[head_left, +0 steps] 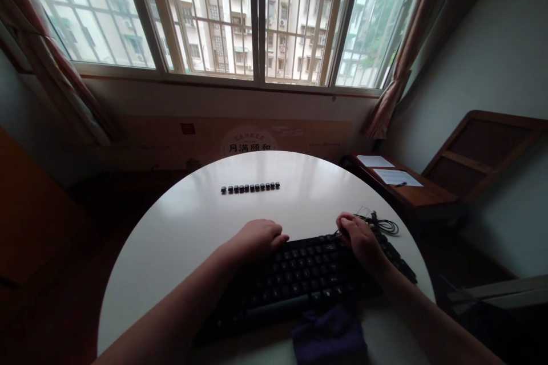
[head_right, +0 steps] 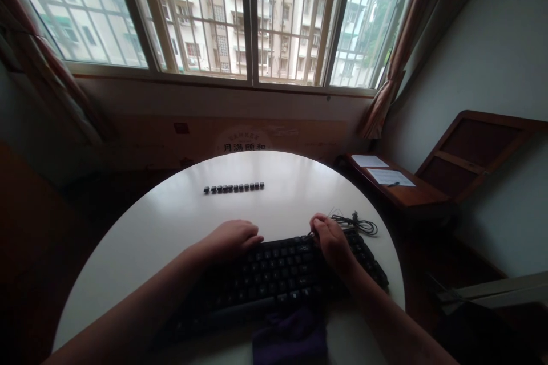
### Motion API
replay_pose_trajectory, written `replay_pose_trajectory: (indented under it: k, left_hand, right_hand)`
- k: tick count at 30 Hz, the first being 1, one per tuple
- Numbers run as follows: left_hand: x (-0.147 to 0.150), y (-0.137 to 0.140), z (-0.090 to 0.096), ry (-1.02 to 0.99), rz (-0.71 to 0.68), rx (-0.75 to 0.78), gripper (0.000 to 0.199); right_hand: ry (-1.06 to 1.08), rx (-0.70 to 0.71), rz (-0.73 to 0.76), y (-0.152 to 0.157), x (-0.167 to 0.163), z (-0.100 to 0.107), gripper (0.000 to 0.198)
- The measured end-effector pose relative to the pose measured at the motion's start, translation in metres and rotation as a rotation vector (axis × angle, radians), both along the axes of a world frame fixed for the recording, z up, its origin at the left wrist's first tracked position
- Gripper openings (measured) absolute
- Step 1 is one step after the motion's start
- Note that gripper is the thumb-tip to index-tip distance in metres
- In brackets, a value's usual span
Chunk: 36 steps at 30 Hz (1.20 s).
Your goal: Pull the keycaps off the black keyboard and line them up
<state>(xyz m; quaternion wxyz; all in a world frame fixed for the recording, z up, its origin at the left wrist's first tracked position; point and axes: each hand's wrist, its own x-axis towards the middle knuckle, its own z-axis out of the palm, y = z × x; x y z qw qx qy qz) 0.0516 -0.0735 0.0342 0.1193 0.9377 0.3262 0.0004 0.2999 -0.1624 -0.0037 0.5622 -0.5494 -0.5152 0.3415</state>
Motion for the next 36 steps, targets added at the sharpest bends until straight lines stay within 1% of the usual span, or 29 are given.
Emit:
replay_pose_trajectory:
  k: [4,7,10,15,18,21,25,27,29,33,36]
  left_hand:
    - [0.0,0.001,-0.001,0.007,-0.007,0.01,0.035]
    - [0.0,0.002,-0.003,0.004,-0.01,0.008,0.036]
    - [0.0,0.003,-0.005,0.002,-0.015,0.005,0.037]
    - [-0.001,0.004,-0.008,-0.015,-0.017,0.014,0.038]
    - [-0.001,0.005,-0.01,-0.018,-0.016,0.017,0.038]
    - [-0.001,0.006,-0.011,-0.021,-0.018,0.023,0.037]
    - [-0.001,0.007,-0.011,-0.025,-0.023,0.021,0.038]
    - [-0.001,0.006,-0.01,-0.023,-0.022,0.018,0.037]
    - [-0.001,0.006,-0.01,-0.021,-0.02,0.019,0.037]
    - [-0.001,0.005,-0.008,-0.018,-0.015,0.015,0.037]
    - [0.0,0.004,-0.006,-0.009,-0.002,0.014,0.036]
  right_hand:
    - [0.021,0.013,-0.007,0.007,0.001,-0.003,0.023]
    - [-0.004,-0.023,0.044,0.013,0.002,-0.007,0.024]
    - [-0.023,-0.055,0.044,0.017,0.002,-0.011,0.023]
    - [-0.078,-0.129,0.083,0.022,0.002,-0.007,0.023]
    - [-0.131,-0.138,0.103,0.02,0.0,-0.004,0.025]
    - [-0.243,-0.096,0.081,0.014,-0.004,-0.001,0.027]
    - [-0.531,0.019,0.03,0.003,-0.01,0.003,0.028]
    - [-0.603,0.054,0.026,0.0,-0.012,0.004,0.027]
    - [-0.556,0.056,0.024,0.0,-0.011,0.001,0.027]
    - [-0.306,0.013,0.007,0.003,-0.007,-0.008,0.027]
    - [-0.196,-0.019,0.019,0.005,-0.005,-0.011,0.026]
